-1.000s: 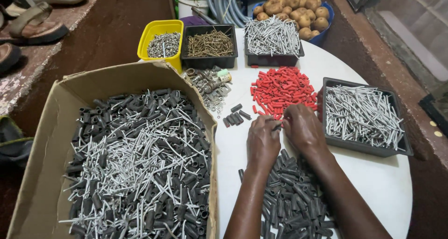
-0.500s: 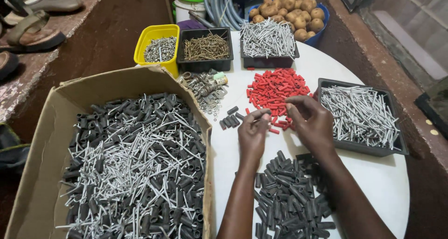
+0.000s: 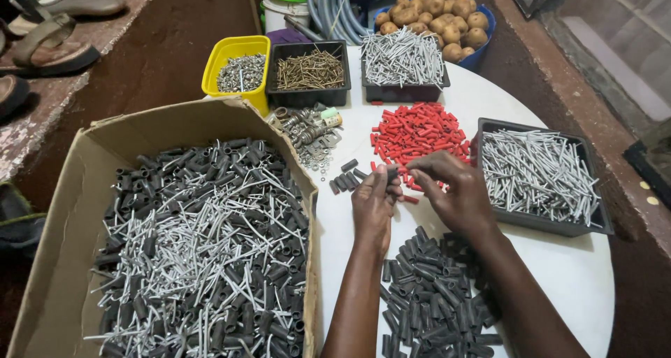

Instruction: The person assembles wall anchors by inserting metal nails into black plastic sleeves. They pick up a nail and a sleeve, fit them together, and place the completed fastener into a cardboard box. The person repeats this process continuously, sorting through piles of red and black sleeves and nails on a white table.

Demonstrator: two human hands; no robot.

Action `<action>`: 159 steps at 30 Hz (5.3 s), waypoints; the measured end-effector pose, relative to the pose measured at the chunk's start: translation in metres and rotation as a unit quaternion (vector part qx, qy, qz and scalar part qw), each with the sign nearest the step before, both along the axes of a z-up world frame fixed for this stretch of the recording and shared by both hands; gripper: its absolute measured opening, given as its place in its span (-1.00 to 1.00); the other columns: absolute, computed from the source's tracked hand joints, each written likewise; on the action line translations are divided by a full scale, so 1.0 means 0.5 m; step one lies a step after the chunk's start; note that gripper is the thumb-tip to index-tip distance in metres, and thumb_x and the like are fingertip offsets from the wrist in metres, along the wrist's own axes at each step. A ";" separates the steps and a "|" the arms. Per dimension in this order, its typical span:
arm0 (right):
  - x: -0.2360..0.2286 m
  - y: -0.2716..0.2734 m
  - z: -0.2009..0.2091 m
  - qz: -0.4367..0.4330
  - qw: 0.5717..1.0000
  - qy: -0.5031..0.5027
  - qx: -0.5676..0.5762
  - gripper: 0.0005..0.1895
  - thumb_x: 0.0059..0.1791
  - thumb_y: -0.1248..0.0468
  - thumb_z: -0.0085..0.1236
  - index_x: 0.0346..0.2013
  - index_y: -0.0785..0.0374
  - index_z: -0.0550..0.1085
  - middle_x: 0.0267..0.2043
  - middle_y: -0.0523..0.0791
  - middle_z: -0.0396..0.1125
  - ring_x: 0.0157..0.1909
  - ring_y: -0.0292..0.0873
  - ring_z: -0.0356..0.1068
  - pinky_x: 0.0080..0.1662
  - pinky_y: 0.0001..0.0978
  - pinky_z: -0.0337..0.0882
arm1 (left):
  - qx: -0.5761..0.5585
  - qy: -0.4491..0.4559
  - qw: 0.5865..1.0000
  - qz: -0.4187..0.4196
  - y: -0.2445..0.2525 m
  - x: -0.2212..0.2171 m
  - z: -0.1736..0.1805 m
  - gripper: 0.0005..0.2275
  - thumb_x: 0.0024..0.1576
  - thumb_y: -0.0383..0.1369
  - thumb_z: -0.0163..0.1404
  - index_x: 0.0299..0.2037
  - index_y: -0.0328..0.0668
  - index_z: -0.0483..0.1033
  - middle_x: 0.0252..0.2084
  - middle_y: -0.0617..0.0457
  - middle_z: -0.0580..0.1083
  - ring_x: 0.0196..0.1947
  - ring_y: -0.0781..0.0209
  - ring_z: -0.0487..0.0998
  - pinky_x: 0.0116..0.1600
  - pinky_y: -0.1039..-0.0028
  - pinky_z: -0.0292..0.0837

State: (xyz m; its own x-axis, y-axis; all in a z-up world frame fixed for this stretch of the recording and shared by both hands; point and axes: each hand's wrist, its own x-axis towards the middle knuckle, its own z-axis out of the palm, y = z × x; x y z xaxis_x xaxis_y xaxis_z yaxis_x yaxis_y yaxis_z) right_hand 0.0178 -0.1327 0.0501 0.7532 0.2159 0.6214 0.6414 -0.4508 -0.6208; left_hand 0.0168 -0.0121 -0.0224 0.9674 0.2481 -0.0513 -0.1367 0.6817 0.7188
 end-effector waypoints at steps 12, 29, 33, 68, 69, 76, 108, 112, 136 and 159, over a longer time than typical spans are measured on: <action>-0.001 0.020 -0.028 0.017 0.978 0.114 0.174 -0.81 -0.09 0.47 0.28 -0.18 0.35 0.56 -0.40 0.03 0.47 -0.37 -0.21 0.48 -0.24 -0.37 0.56 | 0.061 -0.007 0.998 0.025 0.003 -0.002 0.005 -0.75 0.24 -0.34 0.01 -0.12 -0.46 0.58 -0.40 -0.17 0.52 -0.47 0.25 0.60 -0.35 0.56 0.62; 0.007 0.020 -0.048 0.043 0.990 0.132 0.024 -0.57 -0.25 0.40 0.40 -0.10 0.22 0.54 -0.19 0.01 0.39 -0.07 0.04 0.44 -0.15 -0.13 0.53 | -0.004 0.034 0.999 -0.037 -0.003 -0.001 0.002 -0.67 0.14 -0.32 0.15 0.04 -0.35 0.48 -0.28 -0.24 0.57 -0.34 0.08 0.65 -0.25 0.42 0.63; 0.012 0.003 -0.030 0.035 0.987 0.146 0.060 -0.58 -0.22 0.41 0.40 -0.07 0.24 0.57 -0.20 0.02 0.39 -0.10 -0.02 0.45 -0.14 -0.26 0.52 | -0.008 0.060 0.998 -0.023 0.004 -0.017 0.036 -0.73 0.17 -0.32 0.12 -0.03 -0.36 0.46 -0.32 -0.12 0.56 -0.40 0.19 0.63 -0.24 0.44 0.63; 0.015 0.005 -0.038 0.020 0.917 0.325 0.233 -0.69 -0.08 0.43 0.21 -0.03 0.39 0.50 -0.30 0.01 0.46 -0.29 -0.19 0.45 -0.21 -0.36 0.53 | 0.234 -0.019 0.972 -0.002 0.006 -0.035 0.051 -0.75 0.12 -0.51 0.04 0.02 -0.22 0.58 -0.09 -0.15 0.52 -0.19 0.17 0.61 -0.10 0.47 0.59; 0.010 0.008 -0.031 0.008 0.947 0.259 0.190 -0.73 -0.08 0.40 0.28 -0.09 0.36 0.55 -0.29 0.04 0.48 -0.29 -0.18 0.44 -0.25 -0.35 0.52 | 0.146 0.000 0.988 -0.048 0.003 -0.031 0.046 -0.70 0.15 -0.53 -0.01 0.11 -0.32 0.52 -0.04 -0.21 0.51 -0.22 0.20 0.58 -0.12 0.46 0.60; 0.018 -0.005 -0.030 0.007 0.959 0.214 0.187 -0.75 -0.04 0.34 0.28 -0.08 0.33 0.55 -0.19 0.01 0.45 -0.11 -0.16 0.43 -0.10 -0.27 0.52 | 0.086 0.005 0.994 -0.070 0.002 -0.020 0.014 -0.69 0.13 -0.50 0.07 0.09 -0.41 0.49 -0.08 -0.29 0.53 -0.24 0.11 0.63 -0.17 0.46 0.63; 0.002 0.039 -0.045 0.112 0.981 0.141 0.078 -0.49 0.08 0.35 -0.30 0.36 0.25 0.15 0.35 0.17 0.14 0.41 0.24 0.04 0.33 0.16 0.03 | 0.201 0.011 0.979 -0.035 -0.001 -0.028 0.042 -0.69 0.23 -0.30 -0.01 0.11 -0.30 0.49 -0.20 -0.13 0.60 -0.29 0.32 0.55 -0.16 0.48 0.53; 0.005 0.018 -0.047 0.137 0.972 0.193 -0.006 -0.33 0.02 0.32 -0.18 0.45 0.07 0.03 0.43 0.10 0.05 0.45 0.19 -0.05 0.33 0.15 0.04 | 0.146 0.030 0.989 -0.020 0.009 -0.009 0.014 -0.69 0.21 -0.40 -0.04 0.14 -0.34 0.46 -0.26 -0.11 0.58 -0.32 0.32 0.53 -0.18 0.55 0.51; 0.058 0.013 -0.112 -0.022 0.965 0.150 -0.215 -0.72 -0.20 0.03 0.38 -0.22 -0.08 0.59 -0.28 -0.17 0.39 -0.17 -0.05 0.47 -0.09 -0.20 0.47 | 0.131 0.117 0.927 0.332 0.048 0.013 -0.008 -0.77 0.19 -0.43 -0.10 0.00 -0.36 0.42 -0.28 -0.07 0.49 -0.36 0.25 0.58 -0.31 0.65 0.58; 0.182 0.074 -0.101 -0.145 0.898 0.195 -0.366 -0.79 -0.14 0.05 0.19 -0.28 -0.05 0.62 -0.24 -0.09 0.43 -0.09 0.07 0.47 -0.07 -0.02 0.48 | 0.141 0.079 0.944 0.290 0.035 -0.001 0.025 -0.81 0.07 -0.49 0.10 -0.12 -0.32 0.47 -0.26 -0.15 0.59 -0.33 0.25 0.62 -0.16 0.50 0.55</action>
State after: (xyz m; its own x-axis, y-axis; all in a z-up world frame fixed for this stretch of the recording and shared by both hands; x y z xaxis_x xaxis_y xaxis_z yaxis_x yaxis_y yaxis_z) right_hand 0.1087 -0.0957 -0.0004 0.9733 0.2184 0.0702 0.2291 -0.9427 -0.2425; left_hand 0.0161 0.0056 -0.0100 0.6514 0.7579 -0.0360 -0.3044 0.3046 0.9025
